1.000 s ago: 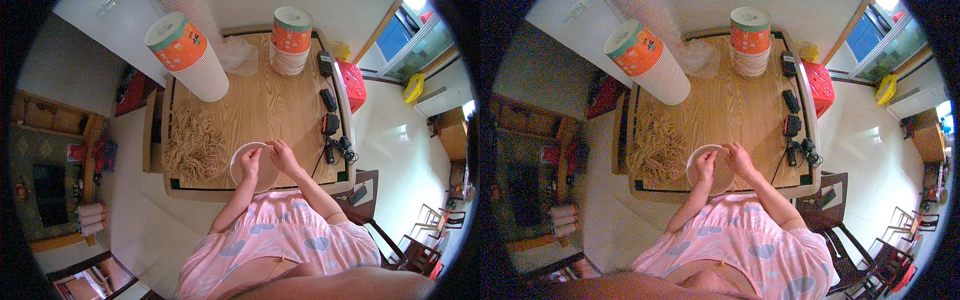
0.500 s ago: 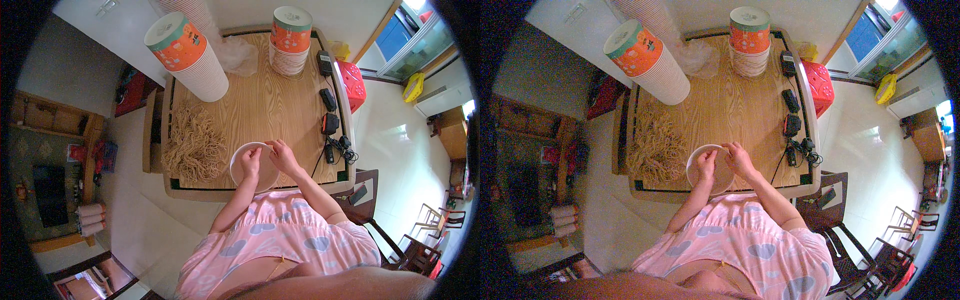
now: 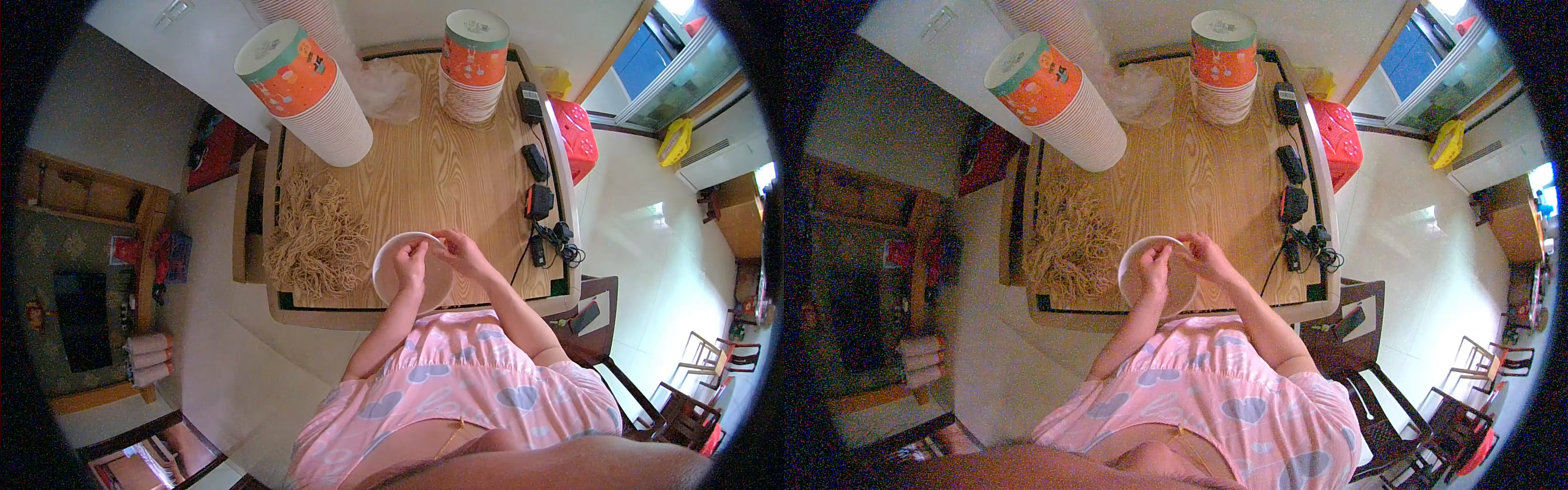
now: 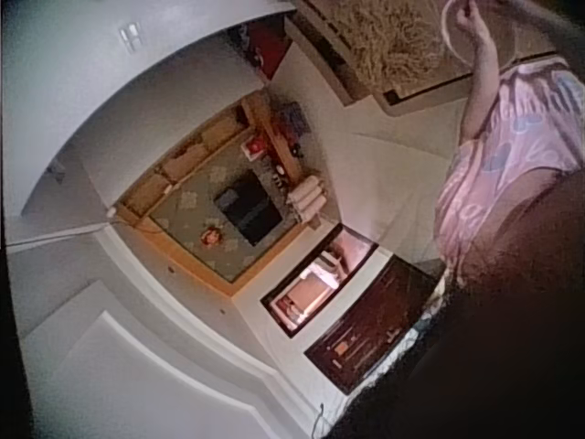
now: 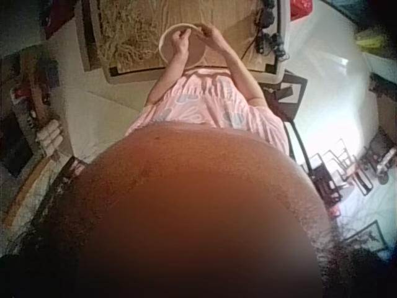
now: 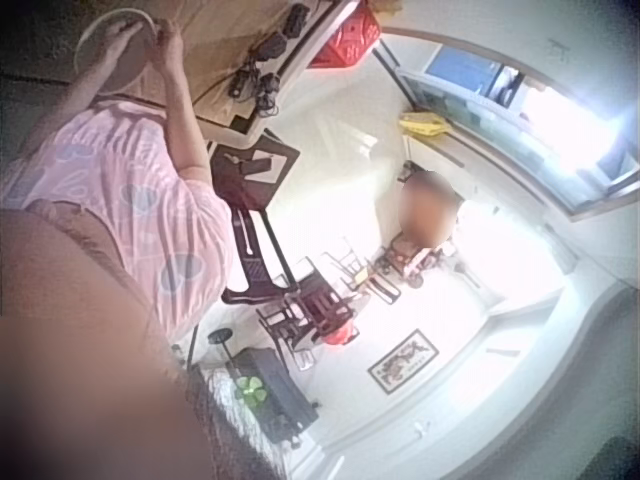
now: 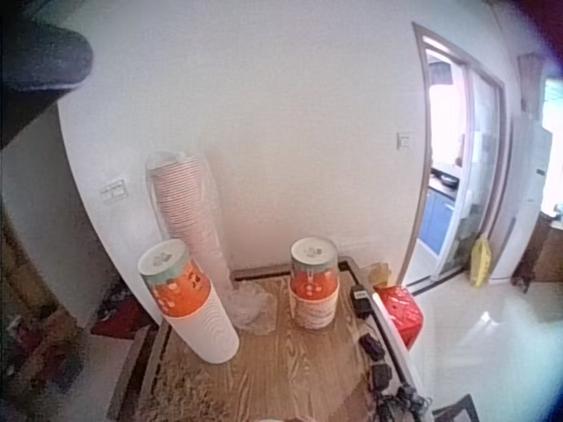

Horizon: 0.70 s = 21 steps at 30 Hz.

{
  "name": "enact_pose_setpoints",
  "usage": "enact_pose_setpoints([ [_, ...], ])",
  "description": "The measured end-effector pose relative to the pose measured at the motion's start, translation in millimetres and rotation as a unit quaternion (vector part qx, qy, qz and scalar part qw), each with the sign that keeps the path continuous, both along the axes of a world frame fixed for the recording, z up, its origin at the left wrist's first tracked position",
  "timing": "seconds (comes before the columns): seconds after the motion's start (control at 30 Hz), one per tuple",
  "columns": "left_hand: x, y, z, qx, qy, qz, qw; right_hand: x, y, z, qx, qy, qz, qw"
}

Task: Packaging shredded material into paper cups.

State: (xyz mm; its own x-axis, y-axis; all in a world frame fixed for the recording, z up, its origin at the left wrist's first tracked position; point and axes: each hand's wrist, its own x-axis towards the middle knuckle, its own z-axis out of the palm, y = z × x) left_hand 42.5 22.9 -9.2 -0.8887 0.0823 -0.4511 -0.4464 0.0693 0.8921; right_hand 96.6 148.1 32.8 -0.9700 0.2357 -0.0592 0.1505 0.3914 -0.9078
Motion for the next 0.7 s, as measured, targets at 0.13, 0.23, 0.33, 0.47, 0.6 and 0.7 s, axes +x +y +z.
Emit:
enact_pose_setpoints([
  [0.13, 0.6, -1.2, -4.2, 0.008, 0.015, -0.008, 1.0, -8.0, 10.0, -15.7, -0.296, -0.089, -0.003, 0.951],
  [0.23, 0.5, 1.8, 4.9, 0.007, -0.027, 0.011, 1.0, -14.3, 10.9, -28.2, -0.346, -0.132, -0.02, 0.929],
  [0.33, 1.8, 2.0, 8.1, 0.024, -0.018, 0.011, 0.999, -20.0, 9.5, -38.6, -0.402, -0.134, -0.033, 0.905],
  [0.47, 0.3, -2.7, -0.2, 0.025, -0.02, 0.008, 0.999, -22.7, 8.5, -39.5, -0.445, -0.133, -0.037, 0.885],
  [0.6, 2.6, 0.5, 2.1, 0.042, -0.022, 0.006, 0.999, -22.4, 14.0, -48.6, -0.427, -0.128, -0.025, 0.895],
  [0.7, 2.1, -0.6, 1.6, 0.045, -0.006, -0.017, 0.999, -23.2, 12.3, -47.6, -0.404, -0.114, -0.005, 0.908],
])
